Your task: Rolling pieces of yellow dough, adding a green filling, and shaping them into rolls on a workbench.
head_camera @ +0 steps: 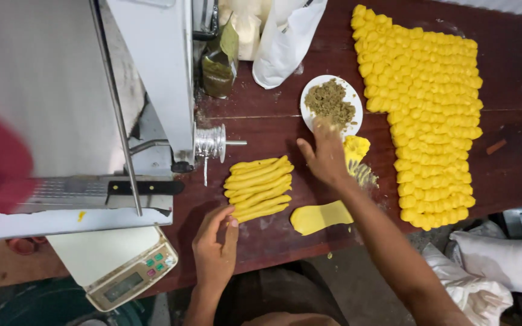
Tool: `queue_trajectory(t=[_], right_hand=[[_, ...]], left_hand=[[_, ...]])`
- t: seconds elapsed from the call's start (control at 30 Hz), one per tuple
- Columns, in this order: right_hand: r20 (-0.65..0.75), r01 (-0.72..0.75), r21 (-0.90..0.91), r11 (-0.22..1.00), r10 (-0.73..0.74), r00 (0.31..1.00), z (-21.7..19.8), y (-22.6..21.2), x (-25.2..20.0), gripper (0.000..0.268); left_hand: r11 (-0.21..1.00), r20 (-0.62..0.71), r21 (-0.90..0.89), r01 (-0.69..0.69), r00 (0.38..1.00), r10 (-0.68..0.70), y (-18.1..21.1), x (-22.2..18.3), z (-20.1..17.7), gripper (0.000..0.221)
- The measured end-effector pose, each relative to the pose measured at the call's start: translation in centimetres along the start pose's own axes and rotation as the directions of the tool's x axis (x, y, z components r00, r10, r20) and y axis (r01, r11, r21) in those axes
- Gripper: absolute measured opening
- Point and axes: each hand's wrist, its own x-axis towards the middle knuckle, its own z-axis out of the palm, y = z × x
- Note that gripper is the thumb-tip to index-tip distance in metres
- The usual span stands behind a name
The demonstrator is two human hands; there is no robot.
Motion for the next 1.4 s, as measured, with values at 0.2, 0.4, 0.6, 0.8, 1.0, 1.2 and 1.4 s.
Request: queue_trajectory(t=[0.2,0.4,0.6,0.8,1.0,1.2,1.4], right_hand=[[0.042,0.165,-0.249,0.954,-0.159,0.986,3.7,6.2,2.7,0.09],[0.119,0.101,-0.206,0.973,-0.078,0.99,2.9,6.2,2.1,0.089],[0.202,-0.037,-0.088,0.995,0.054,0.978,0.7,4.2,1.6,0.081],[0.333,-0.391,0.34,0.856,0.279,0.901,-6.3,0.0,2.4,0.076],[0.296,-0.393,0.874,0.287,0.33,0.897,-6.1,2.2,2.3,0.089],[0.337,-0.341,0.938,0.058,0.072,0.939,-3.5,2.9,-3.6,0.07],[0.266,-0.279,0.788,0.548,0.106,0.958,-4.4,1.6,-13.8,0.052]], left_hand=[[0.992,-0.023,0.126,-0.002,1.0,0.005,-0.4,0.0,-1.5,0.026],[0.986,-0.075,0.146,0.081,0.995,-0.07,-2.0,-1.0,-2.9,0.027],[0.981,-0.091,0.194,-0.023,0.995,0.042,-1.0,-0.2,-2.7,0.031],[0.992,-0.118,0.12,-0.047,0.991,0.061,0.0,0.1,-2.0,0.03],[0.993,-0.134,0.122,0.0,0.991,0.016,0.3,-1.0,-2.4,0.029],[0.986,-0.217,0.155,0.069,0.976,-0.034,-0.5,-3.3,-2.5,0.026],[0.992,-0.301,0.113,-0.05,0.95,0.082,-0.7,-4.4,0.6,0.02]])
